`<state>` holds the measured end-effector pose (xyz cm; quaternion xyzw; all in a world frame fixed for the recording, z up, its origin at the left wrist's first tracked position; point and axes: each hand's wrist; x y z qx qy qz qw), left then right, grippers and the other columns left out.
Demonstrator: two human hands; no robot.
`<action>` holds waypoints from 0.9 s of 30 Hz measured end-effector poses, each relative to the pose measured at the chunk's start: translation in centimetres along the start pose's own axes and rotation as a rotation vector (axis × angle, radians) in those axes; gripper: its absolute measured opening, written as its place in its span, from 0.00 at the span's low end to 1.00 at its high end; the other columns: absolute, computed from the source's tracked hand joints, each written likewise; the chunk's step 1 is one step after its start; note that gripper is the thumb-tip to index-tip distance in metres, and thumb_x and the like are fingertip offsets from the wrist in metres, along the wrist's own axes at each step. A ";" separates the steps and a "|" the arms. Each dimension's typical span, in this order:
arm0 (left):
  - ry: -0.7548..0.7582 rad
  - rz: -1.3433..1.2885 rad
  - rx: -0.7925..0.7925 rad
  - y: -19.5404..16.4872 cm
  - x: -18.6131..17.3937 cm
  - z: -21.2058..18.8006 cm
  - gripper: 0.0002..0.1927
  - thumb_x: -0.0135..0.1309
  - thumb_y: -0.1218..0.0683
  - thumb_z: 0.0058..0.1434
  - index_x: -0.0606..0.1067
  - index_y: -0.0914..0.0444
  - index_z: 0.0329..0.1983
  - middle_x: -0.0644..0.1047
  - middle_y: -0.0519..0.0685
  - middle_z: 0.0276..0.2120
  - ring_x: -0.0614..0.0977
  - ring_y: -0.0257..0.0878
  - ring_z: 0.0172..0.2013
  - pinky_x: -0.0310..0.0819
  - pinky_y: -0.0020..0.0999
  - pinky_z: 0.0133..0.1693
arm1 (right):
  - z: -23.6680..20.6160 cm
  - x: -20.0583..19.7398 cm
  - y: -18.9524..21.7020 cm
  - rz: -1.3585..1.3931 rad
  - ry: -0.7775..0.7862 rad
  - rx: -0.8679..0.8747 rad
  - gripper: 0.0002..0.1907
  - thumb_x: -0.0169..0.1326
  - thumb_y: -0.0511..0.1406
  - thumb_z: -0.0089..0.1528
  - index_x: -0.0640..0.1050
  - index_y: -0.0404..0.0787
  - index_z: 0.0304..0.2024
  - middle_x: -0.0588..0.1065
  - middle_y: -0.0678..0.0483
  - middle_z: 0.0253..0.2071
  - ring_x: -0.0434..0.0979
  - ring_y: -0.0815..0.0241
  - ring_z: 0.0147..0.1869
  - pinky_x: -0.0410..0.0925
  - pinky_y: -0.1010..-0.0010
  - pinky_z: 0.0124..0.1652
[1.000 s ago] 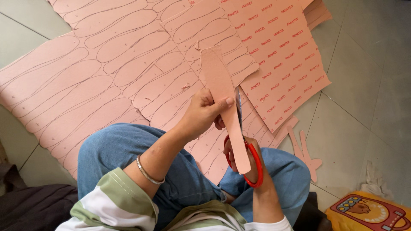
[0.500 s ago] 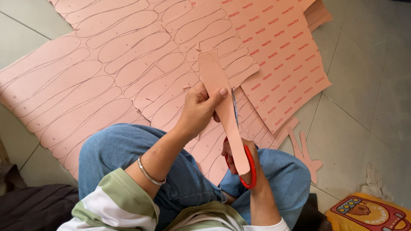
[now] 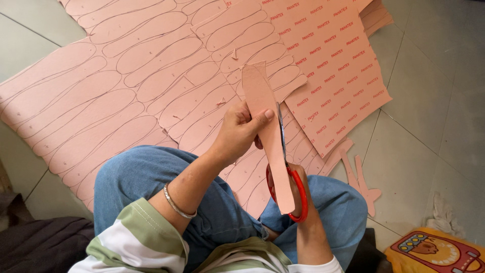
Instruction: The person sits on the floor cutting pink sheet material printed with shoe component outlines, using red-handled scissors to cut along drawn lines. They cut out elongated insole-shaped pieces one at a time, trimming around the curves, and set finished cut pieces aside with scrap pieces accumulating nearby.
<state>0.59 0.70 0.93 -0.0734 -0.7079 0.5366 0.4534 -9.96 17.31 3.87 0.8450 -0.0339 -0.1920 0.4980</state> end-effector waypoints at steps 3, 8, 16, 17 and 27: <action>0.000 0.022 -0.020 0.0 0.1 0.0 0.14 0.53 0.50 0.70 0.72 0.67 0.42 0.79 0.49 0.25 0.80 0.31 0.22 0.74 0.26 0.22 | -0.1 0.0 0.1 -0.004 0.010 0.007 0.17 0.48 0.40 0.64 0.77 0.33 0.28 0.71 0.56 0.18 0.68 0.68 0.20 0.61 0.74 0.21; 0.065 -0.025 -0.018 0.2 0.7 -0.4 0.13 0.53 0.50 0.70 0.71 0.66 0.43 0.79 0.48 0.25 0.80 0.31 0.22 0.74 0.26 0.22 | 0.7 -0.6 0.6 -0.043 0.091 0.056 0.18 0.48 0.40 0.65 0.77 0.33 0.29 0.72 0.56 0.18 0.69 0.68 0.20 0.61 0.74 0.21; 0.068 0.009 -0.016 -0.2 0.9 -0.6 0.14 0.53 0.49 0.70 0.70 0.66 0.44 0.79 0.49 0.25 0.80 0.31 0.22 0.75 0.26 0.22 | 1.1 -0.4 0.2 -0.039 0.054 0.035 0.18 0.47 0.41 0.65 0.77 0.33 0.30 0.72 0.56 0.19 0.69 0.68 0.21 0.62 0.74 0.22; 0.063 0.017 -0.025 -0.3 0.9 -0.7 0.14 0.53 0.49 0.70 0.70 0.66 0.44 0.79 0.48 0.25 0.80 0.31 0.22 0.75 0.25 0.22 | 1.0 -0.4 0.1 -0.036 0.045 0.027 0.18 0.47 0.41 0.65 0.77 0.33 0.30 0.72 0.56 0.19 0.69 0.68 0.21 0.62 0.74 0.22; -0.115 0.079 0.028 0.4 0.8 -0.3 0.16 0.52 0.48 0.72 0.74 0.67 0.42 0.79 0.47 0.25 0.80 0.30 0.24 0.75 0.25 0.24 | 0.1 -1.0 -1.2 -0.048 -0.027 -0.143 0.19 0.47 0.42 0.66 0.78 0.33 0.31 0.73 0.56 0.20 0.70 0.69 0.23 0.63 0.74 0.23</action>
Point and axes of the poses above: each hand's wrist, its own z-axis towards the middle knuckle, its own x-axis out of the palm, y = z × x
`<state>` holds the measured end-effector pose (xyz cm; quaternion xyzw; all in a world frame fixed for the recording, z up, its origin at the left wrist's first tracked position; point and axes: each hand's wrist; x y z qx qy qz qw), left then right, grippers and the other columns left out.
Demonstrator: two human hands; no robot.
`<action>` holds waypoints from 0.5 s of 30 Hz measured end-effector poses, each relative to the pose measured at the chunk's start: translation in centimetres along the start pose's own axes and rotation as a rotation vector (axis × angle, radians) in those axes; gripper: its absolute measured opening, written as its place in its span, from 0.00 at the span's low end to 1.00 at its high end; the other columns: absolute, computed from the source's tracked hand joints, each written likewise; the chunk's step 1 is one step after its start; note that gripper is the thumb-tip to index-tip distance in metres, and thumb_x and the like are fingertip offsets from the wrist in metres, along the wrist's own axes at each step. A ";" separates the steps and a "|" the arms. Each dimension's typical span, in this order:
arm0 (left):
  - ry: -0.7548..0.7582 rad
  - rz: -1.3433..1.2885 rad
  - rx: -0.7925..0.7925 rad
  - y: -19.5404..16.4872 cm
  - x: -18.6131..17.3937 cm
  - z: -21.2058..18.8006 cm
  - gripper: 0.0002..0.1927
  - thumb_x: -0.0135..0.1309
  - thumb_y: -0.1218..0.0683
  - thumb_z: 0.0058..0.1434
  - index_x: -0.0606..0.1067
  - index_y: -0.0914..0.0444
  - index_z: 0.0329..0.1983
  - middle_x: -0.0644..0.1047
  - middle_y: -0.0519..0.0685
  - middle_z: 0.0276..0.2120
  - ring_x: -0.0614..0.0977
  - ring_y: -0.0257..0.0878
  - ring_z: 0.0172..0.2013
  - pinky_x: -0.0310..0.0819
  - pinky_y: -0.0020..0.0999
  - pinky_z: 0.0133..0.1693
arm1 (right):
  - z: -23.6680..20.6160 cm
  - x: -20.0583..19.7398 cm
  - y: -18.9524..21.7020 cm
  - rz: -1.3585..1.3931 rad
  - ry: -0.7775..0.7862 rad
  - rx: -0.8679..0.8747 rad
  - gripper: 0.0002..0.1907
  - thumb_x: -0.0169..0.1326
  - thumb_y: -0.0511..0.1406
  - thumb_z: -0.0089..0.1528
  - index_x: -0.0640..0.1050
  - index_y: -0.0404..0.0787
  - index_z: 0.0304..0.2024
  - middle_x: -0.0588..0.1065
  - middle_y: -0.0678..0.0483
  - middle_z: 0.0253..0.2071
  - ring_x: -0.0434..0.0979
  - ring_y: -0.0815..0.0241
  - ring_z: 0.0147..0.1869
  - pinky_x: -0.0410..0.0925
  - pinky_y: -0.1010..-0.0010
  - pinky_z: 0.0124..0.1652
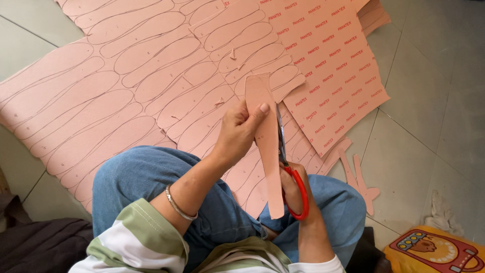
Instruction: The person sits on the floor cutting pink sheet material printed with shoe component outlines, using red-handled scissors to cut along drawn lines. They cut out elongated insole-shaped pieces one at a time, trimming around the curves, and set finished cut pieces aside with scrap pieces accumulating nearby.
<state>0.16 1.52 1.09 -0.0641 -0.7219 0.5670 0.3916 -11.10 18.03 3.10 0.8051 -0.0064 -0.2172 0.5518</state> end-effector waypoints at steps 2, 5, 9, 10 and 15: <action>-0.026 0.018 0.048 0.2 -0.2 0.1 0.15 0.52 0.48 0.72 0.73 0.66 0.43 0.79 0.46 0.27 0.80 0.29 0.25 0.75 0.25 0.25 | 0.0 0.0 -0.2 -0.009 -0.020 -0.031 0.19 0.47 0.42 0.66 0.78 0.33 0.31 0.73 0.56 0.20 0.70 0.69 0.23 0.63 0.74 0.23; 0.017 -0.015 0.069 0.6 -0.3 -0.1 0.13 0.52 0.50 0.72 0.72 0.66 0.45 0.79 0.46 0.28 0.80 0.28 0.26 0.75 0.25 0.26 | -0.1 -0.1 -0.4 0.063 -0.012 0.001 0.19 0.47 0.42 0.66 0.79 0.32 0.33 0.73 0.56 0.20 0.70 0.69 0.23 0.62 0.74 0.24; 0.095 -0.063 0.080 0.9 -0.1 -0.3 0.13 0.51 0.50 0.73 0.72 0.66 0.48 0.79 0.45 0.32 0.80 0.27 0.30 0.76 0.24 0.32 | -0.4 -0.3 -0.6 0.077 -0.003 -0.074 0.20 0.46 0.43 0.69 0.77 0.34 0.33 0.70 0.59 0.22 0.65 0.70 0.26 0.59 0.76 0.26; 0.108 -0.064 0.103 0.9 -0.1 -0.2 0.13 0.51 0.50 0.74 0.72 0.66 0.50 0.79 0.44 0.34 0.80 0.26 0.33 0.76 0.23 0.35 | -0.4 -0.3 -0.7 0.076 -0.006 -0.100 0.21 0.46 0.44 0.70 0.75 0.34 0.33 0.69 0.59 0.23 0.64 0.71 0.27 0.59 0.76 0.27; 0.091 -0.073 0.056 0.9 -0.2 -0.2 0.13 0.51 0.50 0.73 0.72 0.65 0.50 0.79 0.44 0.33 0.79 0.26 0.32 0.76 0.24 0.34 | -0.4 0.1 -0.9 0.132 -0.019 -0.014 0.22 0.46 0.45 0.69 0.75 0.35 0.28 0.69 0.58 0.17 0.64 0.70 0.20 0.57 0.75 0.21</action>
Point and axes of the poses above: each hand's wrist, its own z-axis towards the middle knuckle, its own x-axis out of the palm, y = z × x
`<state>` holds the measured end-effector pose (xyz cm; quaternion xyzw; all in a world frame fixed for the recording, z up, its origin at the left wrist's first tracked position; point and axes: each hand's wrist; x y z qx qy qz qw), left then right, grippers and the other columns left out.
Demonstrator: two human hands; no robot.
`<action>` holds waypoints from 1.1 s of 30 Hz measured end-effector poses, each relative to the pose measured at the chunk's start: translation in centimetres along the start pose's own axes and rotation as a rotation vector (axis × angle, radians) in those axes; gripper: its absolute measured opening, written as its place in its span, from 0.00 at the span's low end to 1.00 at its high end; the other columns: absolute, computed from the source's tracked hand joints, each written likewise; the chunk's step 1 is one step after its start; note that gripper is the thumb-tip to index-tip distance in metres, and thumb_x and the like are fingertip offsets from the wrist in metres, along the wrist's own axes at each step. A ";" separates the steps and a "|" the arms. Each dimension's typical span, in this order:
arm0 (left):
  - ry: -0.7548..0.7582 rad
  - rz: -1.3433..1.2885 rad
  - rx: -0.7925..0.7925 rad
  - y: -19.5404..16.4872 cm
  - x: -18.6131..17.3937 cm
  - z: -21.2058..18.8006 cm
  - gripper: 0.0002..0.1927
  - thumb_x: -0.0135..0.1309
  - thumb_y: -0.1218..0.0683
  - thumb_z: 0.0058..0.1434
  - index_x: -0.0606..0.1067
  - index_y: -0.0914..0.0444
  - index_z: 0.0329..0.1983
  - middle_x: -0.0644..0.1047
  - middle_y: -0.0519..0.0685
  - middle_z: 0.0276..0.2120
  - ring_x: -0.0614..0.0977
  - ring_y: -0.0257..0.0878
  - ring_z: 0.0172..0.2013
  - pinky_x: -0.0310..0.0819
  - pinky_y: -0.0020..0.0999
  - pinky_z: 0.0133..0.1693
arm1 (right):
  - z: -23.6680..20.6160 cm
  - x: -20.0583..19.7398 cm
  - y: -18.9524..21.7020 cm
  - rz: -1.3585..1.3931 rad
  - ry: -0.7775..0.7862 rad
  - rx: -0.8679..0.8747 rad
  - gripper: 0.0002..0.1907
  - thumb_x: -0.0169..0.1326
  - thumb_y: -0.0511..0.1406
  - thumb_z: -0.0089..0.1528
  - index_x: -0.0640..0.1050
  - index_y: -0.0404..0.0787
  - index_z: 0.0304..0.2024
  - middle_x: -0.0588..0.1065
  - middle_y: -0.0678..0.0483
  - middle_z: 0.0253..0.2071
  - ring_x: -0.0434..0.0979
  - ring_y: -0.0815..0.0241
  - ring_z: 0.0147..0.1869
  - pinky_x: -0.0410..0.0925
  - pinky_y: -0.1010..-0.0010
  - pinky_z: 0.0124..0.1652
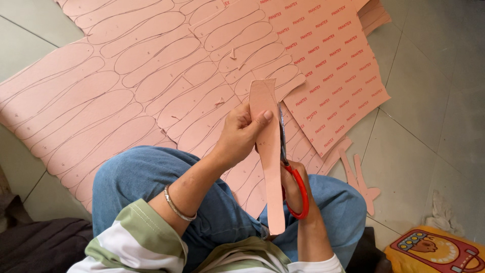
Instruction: The person sits on the floor cutting pink sheet material printed with shoe component outlines, using red-handled scissors to cut along drawn lines. They cut out elongated insole-shaped pieces one at a time, trimming around the curves, and set finished cut pieces aside with scrap pieces accumulating nearby.
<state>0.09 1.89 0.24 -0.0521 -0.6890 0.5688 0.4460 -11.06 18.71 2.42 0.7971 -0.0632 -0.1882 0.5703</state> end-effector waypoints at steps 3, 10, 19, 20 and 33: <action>0.011 0.017 -0.001 -0.1 -0.1 0.0 0.14 0.51 0.50 0.73 0.72 0.65 0.50 0.78 0.44 0.34 0.79 0.26 0.33 0.76 0.24 0.35 | -0.1 0.2 0.2 0.050 0.005 0.084 0.23 0.46 0.46 0.68 0.74 0.36 0.25 0.69 0.56 0.13 0.64 0.67 0.14 0.56 0.74 0.17; 0.022 0.146 -0.039 0.0 0.4 -0.3 0.15 0.52 0.48 0.72 0.74 0.66 0.46 0.79 0.45 0.31 0.79 0.27 0.32 0.76 0.24 0.34 | 0.1 0.2 1.4 0.047 0.038 0.046 0.19 0.47 0.43 0.67 0.74 0.38 0.27 0.70 0.57 0.18 0.66 0.68 0.19 0.59 0.75 0.21; 0.031 0.073 -0.065 -0.4 0.4 -0.3 0.15 0.52 0.48 0.71 0.75 0.66 0.45 0.80 0.45 0.32 0.79 0.27 0.32 0.76 0.25 0.34 | 0.5 0.4 2.0 0.044 0.018 0.054 0.18 0.47 0.42 0.65 0.74 0.37 0.25 0.69 0.56 0.16 0.66 0.67 0.18 0.59 0.75 0.21; 0.003 0.093 -0.051 -0.5 0.5 -0.3 0.15 0.51 0.48 0.72 0.75 0.66 0.45 0.79 0.44 0.31 0.79 0.27 0.32 0.76 0.25 0.33 | 0.5 0.4 1.9 0.039 0.016 0.076 0.19 0.47 0.42 0.65 0.73 0.37 0.24 0.68 0.55 0.15 0.66 0.66 0.16 0.59 0.74 0.20; -0.074 0.126 0.011 -0.6 1.1 -0.4 0.13 0.51 0.49 0.71 0.74 0.65 0.45 0.78 0.43 0.30 0.78 0.26 0.30 0.75 0.24 0.32 | 0.4 1.2 0.6 0.029 -0.046 0.113 0.20 0.48 0.43 0.66 0.72 0.36 0.25 0.68 0.54 0.15 0.65 0.66 0.15 0.57 0.73 0.18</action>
Point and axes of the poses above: each hand's wrist, its own z-axis towards the middle knuckle, its own x-axis out of the palm, y = z × x
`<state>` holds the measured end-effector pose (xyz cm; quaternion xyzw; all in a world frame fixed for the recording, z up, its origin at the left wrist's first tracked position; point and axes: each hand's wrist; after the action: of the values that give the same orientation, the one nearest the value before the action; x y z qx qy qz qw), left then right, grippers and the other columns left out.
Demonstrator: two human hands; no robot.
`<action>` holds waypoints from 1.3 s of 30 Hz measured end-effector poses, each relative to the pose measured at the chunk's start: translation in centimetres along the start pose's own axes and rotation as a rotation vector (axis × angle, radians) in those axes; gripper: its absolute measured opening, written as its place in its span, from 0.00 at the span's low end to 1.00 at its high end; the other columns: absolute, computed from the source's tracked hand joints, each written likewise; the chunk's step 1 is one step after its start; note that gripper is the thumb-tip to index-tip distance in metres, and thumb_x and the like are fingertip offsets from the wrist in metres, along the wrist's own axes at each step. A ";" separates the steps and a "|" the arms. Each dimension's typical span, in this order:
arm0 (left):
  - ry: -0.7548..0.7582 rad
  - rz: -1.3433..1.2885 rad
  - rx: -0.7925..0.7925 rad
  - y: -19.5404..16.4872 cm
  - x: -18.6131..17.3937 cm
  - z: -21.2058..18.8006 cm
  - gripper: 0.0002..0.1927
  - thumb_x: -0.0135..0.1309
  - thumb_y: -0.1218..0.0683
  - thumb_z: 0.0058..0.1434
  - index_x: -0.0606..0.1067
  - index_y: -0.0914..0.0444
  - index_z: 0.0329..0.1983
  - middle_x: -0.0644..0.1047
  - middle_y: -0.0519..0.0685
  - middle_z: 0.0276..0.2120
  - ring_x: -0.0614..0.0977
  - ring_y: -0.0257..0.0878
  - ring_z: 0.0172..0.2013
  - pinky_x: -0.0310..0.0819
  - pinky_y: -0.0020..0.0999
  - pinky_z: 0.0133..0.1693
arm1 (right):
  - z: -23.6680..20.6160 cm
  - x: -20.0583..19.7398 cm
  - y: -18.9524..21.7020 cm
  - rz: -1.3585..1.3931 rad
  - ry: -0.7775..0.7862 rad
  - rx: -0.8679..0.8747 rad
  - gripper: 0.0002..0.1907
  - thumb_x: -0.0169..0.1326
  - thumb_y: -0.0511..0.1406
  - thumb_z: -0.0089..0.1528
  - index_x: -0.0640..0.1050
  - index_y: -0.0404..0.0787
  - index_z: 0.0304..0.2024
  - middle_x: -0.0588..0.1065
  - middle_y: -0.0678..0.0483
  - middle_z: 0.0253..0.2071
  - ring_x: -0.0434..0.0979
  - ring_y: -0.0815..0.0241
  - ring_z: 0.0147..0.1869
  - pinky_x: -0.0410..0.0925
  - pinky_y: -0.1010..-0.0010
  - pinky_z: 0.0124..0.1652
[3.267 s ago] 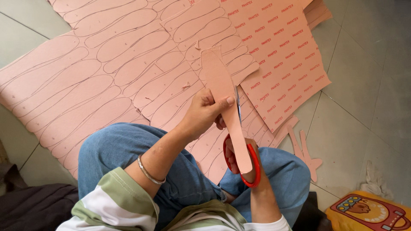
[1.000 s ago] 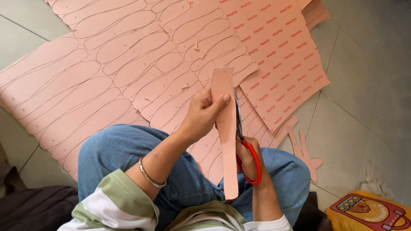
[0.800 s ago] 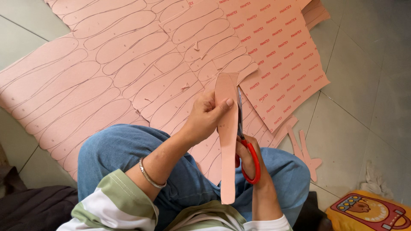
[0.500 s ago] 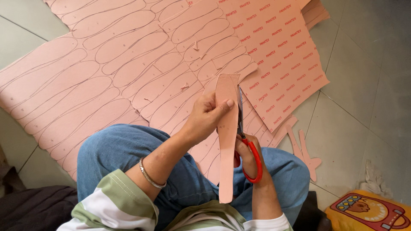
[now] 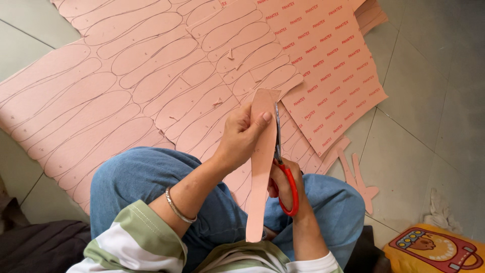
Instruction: The person sits on the floor cutting pink sheet material printed with shoe component outlines, using red-handled scissors to cut along drawn lines. They cut out elongated insole-shaped pieces one at a time, trimming around the curves, and set finished cut pieces aside with scrap pieces accumulating nearby.
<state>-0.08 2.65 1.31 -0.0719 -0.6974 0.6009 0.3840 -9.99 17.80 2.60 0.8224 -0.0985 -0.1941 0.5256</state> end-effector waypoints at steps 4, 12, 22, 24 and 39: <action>0.019 -0.027 -0.018 0.3 0.3 -0.4 0.14 0.51 0.48 0.72 0.74 0.65 0.43 0.78 0.43 0.30 0.78 0.26 0.31 0.74 0.24 0.32 | 0.4 0.0 0.3 0.030 0.009 -0.104 0.19 0.45 0.43 0.68 0.73 0.36 0.29 0.68 0.56 0.18 0.65 0.67 0.19 0.59 0.74 0.20; 0.029 -0.063 -0.013 0.7 0.4 -0.6 0.13 0.51 0.48 0.73 0.74 0.64 0.42 0.77 0.42 0.30 0.78 0.26 0.30 0.73 0.23 0.32 | 0.3 -0.1 0.4 0.004 -0.018 -0.071 0.20 0.45 0.43 0.68 0.73 0.36 0.27 0.69 0.56 0.16 0.64 0.68 0.17 0.57 0.75 0.19; 0.093 -0.045 -0.096 0.5 0.2 -0.6 0.13 0.51 0.49 0.71 0.74 0.64 0.44 0.79 0.44 0.30 0.80 0.27 0.30 0.76 0.24 0.32 | 0.7 -0.6 0.7 0.039 0.017 -0.040 0.19 0.49 0.44 0.67 0.74 0.37 0.28 0.68 0.57 0.17 0.64 0.69 0.18 0.57 0.76 0.19; 0.129 -0.080 -0.117 0.4 0.2 -0.7 0.14 0.50 0.48 0.72 0.74 0.64 0.45 0.79 0.44 0.30 0.81 0.27 0.30 0.77 0.24 0.33 | 0.7 -1.2 0.9 0.021 0.037 -0.068 0.20 0.49 0.45 0.67 0.73 0.37 0.28 0.68 0.57 0.18 0.65 0.69 0.19 0.58 0.76 0.20; 0.193 -0.141 -0.163 0.1 0.0 -0.7 0.13 0.49 0.49 0.72 0.73 0.64 0.47 0.78 0.44 0.31 0.80 0.27 0.31 0.76 0.24 0.33 | 1.1 -1.4 -0.4 -0.015 -0.012 0.023 0.24 0.50 0.46 0.66 0.72 0.37 0.22 0.67 0.55 0.14 0.63 0.66 0.14 0.55 0.75 0.17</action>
<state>0.35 3.23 1.17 -0.1112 -0.7072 0.5040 0.4833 -11.77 17.54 2.13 0.8279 -0.0979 -0.2018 0.5140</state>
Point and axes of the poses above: each hand's wrist, its own z-axis towards the middle knuckle, its own x-axis out of the palm, y = z × x
